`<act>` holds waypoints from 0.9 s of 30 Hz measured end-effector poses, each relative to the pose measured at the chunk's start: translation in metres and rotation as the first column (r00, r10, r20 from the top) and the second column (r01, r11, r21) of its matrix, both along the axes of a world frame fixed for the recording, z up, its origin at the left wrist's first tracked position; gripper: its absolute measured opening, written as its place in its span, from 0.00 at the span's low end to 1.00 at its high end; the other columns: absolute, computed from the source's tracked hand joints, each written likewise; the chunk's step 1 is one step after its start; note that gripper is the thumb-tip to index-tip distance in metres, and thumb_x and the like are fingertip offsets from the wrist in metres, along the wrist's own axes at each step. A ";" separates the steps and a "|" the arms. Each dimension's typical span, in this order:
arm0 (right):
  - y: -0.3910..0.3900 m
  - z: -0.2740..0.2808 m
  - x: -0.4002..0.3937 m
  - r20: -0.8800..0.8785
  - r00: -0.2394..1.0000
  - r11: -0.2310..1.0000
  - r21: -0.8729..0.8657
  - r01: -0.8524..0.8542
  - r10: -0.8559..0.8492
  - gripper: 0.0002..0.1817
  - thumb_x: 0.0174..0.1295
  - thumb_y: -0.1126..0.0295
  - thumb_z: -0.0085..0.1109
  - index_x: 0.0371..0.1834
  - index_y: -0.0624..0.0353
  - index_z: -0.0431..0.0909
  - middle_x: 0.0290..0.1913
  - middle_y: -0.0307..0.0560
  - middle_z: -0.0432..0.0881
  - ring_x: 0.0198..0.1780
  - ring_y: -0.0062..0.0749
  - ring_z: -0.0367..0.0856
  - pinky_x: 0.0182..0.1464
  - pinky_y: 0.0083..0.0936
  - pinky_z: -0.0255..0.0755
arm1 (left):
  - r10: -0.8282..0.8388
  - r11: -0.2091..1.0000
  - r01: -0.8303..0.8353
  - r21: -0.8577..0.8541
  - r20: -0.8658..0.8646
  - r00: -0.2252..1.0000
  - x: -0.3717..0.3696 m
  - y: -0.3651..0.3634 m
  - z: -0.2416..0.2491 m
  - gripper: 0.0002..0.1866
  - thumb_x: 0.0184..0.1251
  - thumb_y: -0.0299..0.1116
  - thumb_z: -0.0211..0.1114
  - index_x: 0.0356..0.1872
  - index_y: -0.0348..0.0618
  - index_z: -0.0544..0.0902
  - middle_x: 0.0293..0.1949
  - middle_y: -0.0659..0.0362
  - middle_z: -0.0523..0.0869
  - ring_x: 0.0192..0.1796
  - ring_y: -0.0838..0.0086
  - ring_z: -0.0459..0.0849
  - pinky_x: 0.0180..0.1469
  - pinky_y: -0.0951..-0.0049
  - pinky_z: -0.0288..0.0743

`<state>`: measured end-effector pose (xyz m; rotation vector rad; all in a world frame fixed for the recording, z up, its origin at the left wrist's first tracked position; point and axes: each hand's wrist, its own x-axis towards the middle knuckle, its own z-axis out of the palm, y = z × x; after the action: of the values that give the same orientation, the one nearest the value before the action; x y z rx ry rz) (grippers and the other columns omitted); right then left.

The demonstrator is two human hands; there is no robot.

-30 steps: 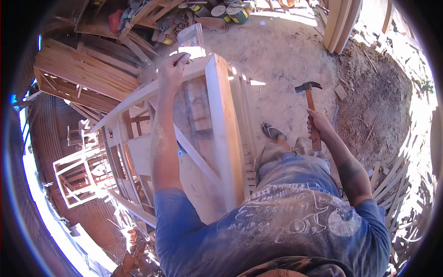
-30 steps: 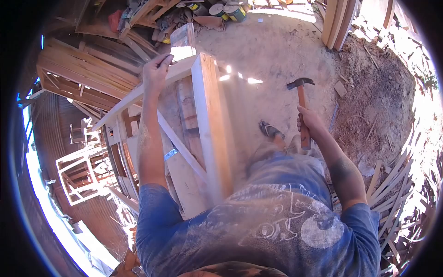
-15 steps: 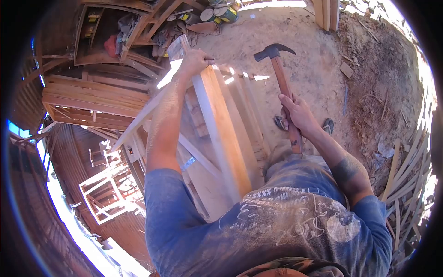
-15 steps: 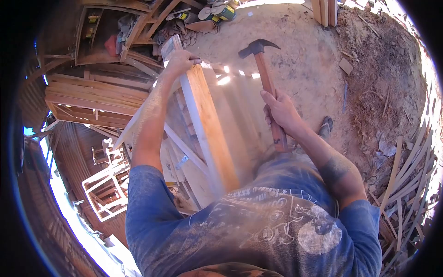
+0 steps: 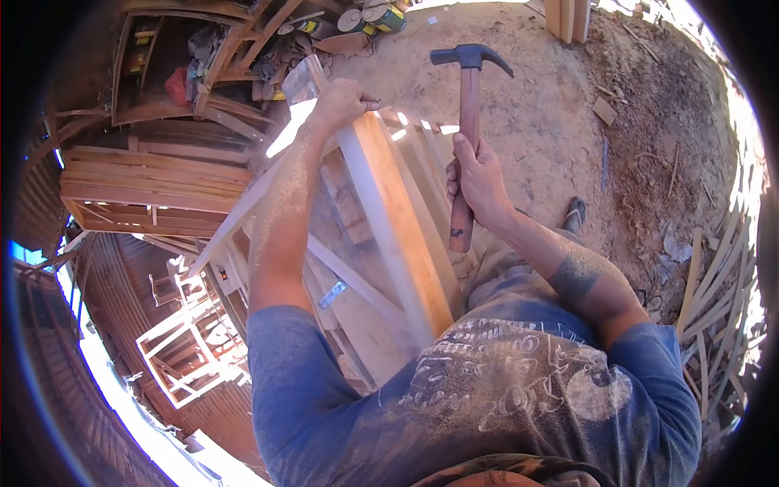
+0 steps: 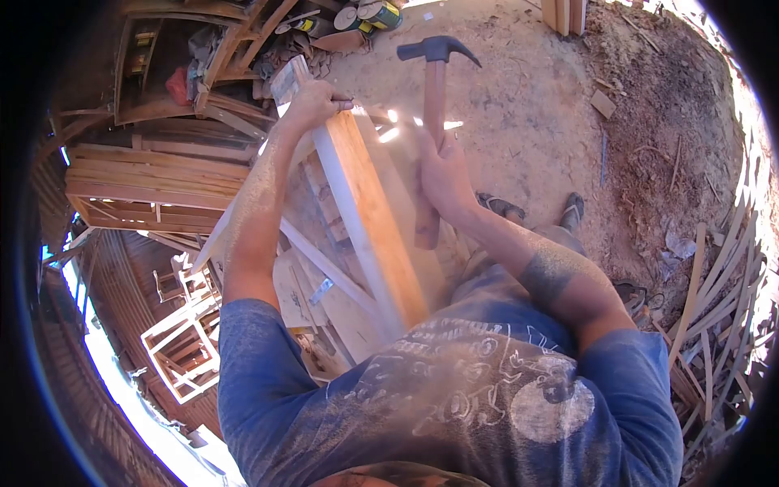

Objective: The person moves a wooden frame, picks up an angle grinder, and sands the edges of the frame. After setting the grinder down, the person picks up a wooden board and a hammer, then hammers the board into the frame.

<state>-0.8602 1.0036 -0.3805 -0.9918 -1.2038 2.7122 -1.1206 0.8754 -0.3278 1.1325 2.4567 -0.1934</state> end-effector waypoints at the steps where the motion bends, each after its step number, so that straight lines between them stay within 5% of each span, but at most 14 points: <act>1: -0.004 0.001 -0.002 0.009 0.992 0.992 -0.010 -0.124 0.124 0.16 0.76 0.54 0.51 0.38 0.54 0.65 0.22 0.35 0.70 0.18 0.19 0.70 0.20 0.21 0.69 | -0.003 1.000 0.003 -0.010 0.001 1.000 -0.001 -0.001 0.000 0.16 0.60 0.43 0.72 0.43 0.44 0.90 0.37 0.46 0.89 0.41 0.54 0.88 0.48 0.60 0.78; 3: -0.006 0.001 -0.005 0.028 0.932 0.933 -0.025 -0.360 0.360 0.16 0.76 0.54 0.51 0.38 0.54 0.66 0.22 0.36 0.71 0.18 0.19 0.69 0.20 0.22 0.69 | -0.012 1.000 0.012 -0.021 0.003 1.000 -0.002 -0.002 -0.002 0.15 0.60 0.43 0.72 0.42 0.44 0.90 0.36 0.46 0.89 0.41 0.54 0.88 0.47 0.60 0.78; 6: 0.030 -0.004 0.001 0.060 0.969 0.969 -0.076 -0.235 0.240 0.17 0.75 0.52 0.51 0.39 0.54 0.67 0.23 0.35 0.70 0.18 0.19 0.67 0.20 0.21 0.67 | -0.013 0.999 0.014 -0.043 0.028 1.000 -0.005 -0.001 0.001 0.15 0.62 0.42 0.71 0.44 0.45 0.90 0.38 0.47 0.89 0.43 0.55 0.88 0.49 0.59 0.78; 9: 0.095 0.005 0.006 0.107 0.988 0.990 -0.075 0.121 -0.113 0.17 0.75 0.52 0.51 0.39 0.53 0.67 0.24 0.35 0.70 0.20 0.19 0.67 0.22 0.21 0.68 | 0.149 0.899 -0.202 0.389 0.163 0.975 -0.001 -0.025 0.022 0.16 0.66 0.43 0.67 0.49 0.44 0.89 0.39 0.48 0.89 0.43 0.57 0.87 0.49 0.59 0.78; 11: 0.106 0.004 0.001 0.090 0.927 0.929 -0.031 0.369 -0.365 0.17 0.75 0.52 0.51 0.39 0.54 0.66 0.25 0.37 0.70 0.21 0.20 0.68 0.24 0.23 0.69 | 0.349 0.727 -0.333 0.601 0.094 0.932 -0.007 -0.070 0.027 0.18 0.69 0.43 0.64 0.51 0.42 0.87 0.40 0.48 0.89 0.45 0.56 0.87 0.50 0.60 0.77; 13: 0.098 0.007 -0.007 0.050 0.813 0.813 -0.023 0.581 -0.580 0.17 0.75 0.52 0.51 0.40 0.54 0.65 0.26 0.38 0.70 0.22 0.21 0.69 0.25 0.24 0.70 | 0.404 0.787 -0.254 0.562 -0.157 0.901 -0.021 -0.137 -0.001 0.25 0.73 0.52 0.57 0.49 0.39 0.88 0.42 0.44 0.88 0.47 0.50 0.86 0.53 0.56 0.76; 15: 0.032 0.021 -0.006 0.077 0.912 0.914 -0.016 0.406 -0.404 0.17 0.75 0.52 0.52 0.40 0.55 0.65 0.26 0.39 0.70 0.22 0.23 0.70 0.25 0.25 0.71 | 0.568 0.801 -0.482 0.355 -0.196 0.800 -0.014 -0.171 -0.026 0.32 0.74 0.58 0.50 0.47 0.35 0.88 0.42 0.39 0.87 0.48 0.46 0.85 0.55 0.51 0.75; 16: -0.001 0.025 -0.005 0.140 0.985 0.995 0.047 0.093 -0.099 0.17 0.75 0.53 0.52 0.40 0.55 0.65 0.24 0.37 0.70 0.20 0.23 0.69 0.24 0.25 0.70 | 0.631 0.774 -0.585 0.241 -0.229 0.741 -0.014 -0.178 -0.033 0.36 0.75 0.61 0.46 0.46 0.34 0.88 0.42 0.36 0.87 0.48 0.44 0.85 0.56 0.49 0.74; 17: -0.020 0.010 -0.006 0.069 0.991 0.992 0.056 -0.117 0.113 0.17 0.75 0.53 0.52 0.41 0.55 0.66 0.23 0.36 0.70 0.19 0.22 0.68 0.23 0.24 0.69 | 0.630 0.775 -0.578 0.257 -0.248 0.736 -0.014 -0.181 -0.034 0.38 0.75 0.62 0.44 0.44 0.32 0.87 0.41 0.35 0.86 0.48 0.43 0.85 0.56 0.48 0.73; 19: -0.020 0.009 0.000 0.042 0.965 0.966 0.009 -0.259 0.259 0.17 0.75 0.52 0.51 0.41 0.55 0.66 0.23 0.35 0.70 0.19 0.20 0.67 0.22 0.22 0.69 | 0.632 0.773 -0.562 0.294 -0.279 0.723 -0.015 -0.182 -0.040 0.43 0.74 0.65 0.39 0.41 0.29 0.87 0.40 0.31 0.85 0.47 0.40 0.85 0.57 0.45 0.73; 21: 0.023 0.042 0.008 0.118 0.980 0.983 -0.113 -0.145 0.158 0.17 0.75 0.52 0.51 0.41 0.55 0.67 0.24 0.33 0.70 0.19 0.18 0.67 0.22 0.21 0.68 | 0.639 0.762 -0.542 0.354 -0.278 0.717 -0.014 -0.175 -0.037 0.40 0.74 0.61 0.42 0.38 0.28 0.87 0.38 0.30 0.85 0.46 0.39 0.85 0.56 0.46 0.73; 24: 0.132 0.020 0.022 0.003 0.938 0.934 0.097 0.344 -0.346 0.17 0.76 0.52 0.48 0.41 0.56 0.66 0.26 0.36 0.70 0.23 0.21 0.70 0.25 0.23 0.71 | 0.648 0.756 -0.537 0.374 -0.315 0.693 0.000 -0.165 -0.028 0.36 0.75 0.56 0.45 0.34 0.27 0.87 0.36 0.31 0.85 0.45 0.39 0.85 0.56 0.48 0.74; 27: 0.085 0.026 0.000 0.047 0.847 0.848 0.058 0.527 -0.530 0.16 0.77 0.55 0.46 0.42 0.57 0.66 0.28 0.39 0.71 0.26 0.26 0.72 0.28 0.29 0.73 | 0.577 0.809 -0.451 0.377 -0.363 0.732 -0.008 -0.183 -0.046 0.32 0.74 0.51 0.47 0.31 0.28 0.87 0.34 0.33 0.86 0.43 0.40 0.86 0.55 0.49 0.75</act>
<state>-0.8602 1.0886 -0.3544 -1.1955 -0.8246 2.2253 -1.1290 0.6926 -0.3734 0.4560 3.2064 0.0519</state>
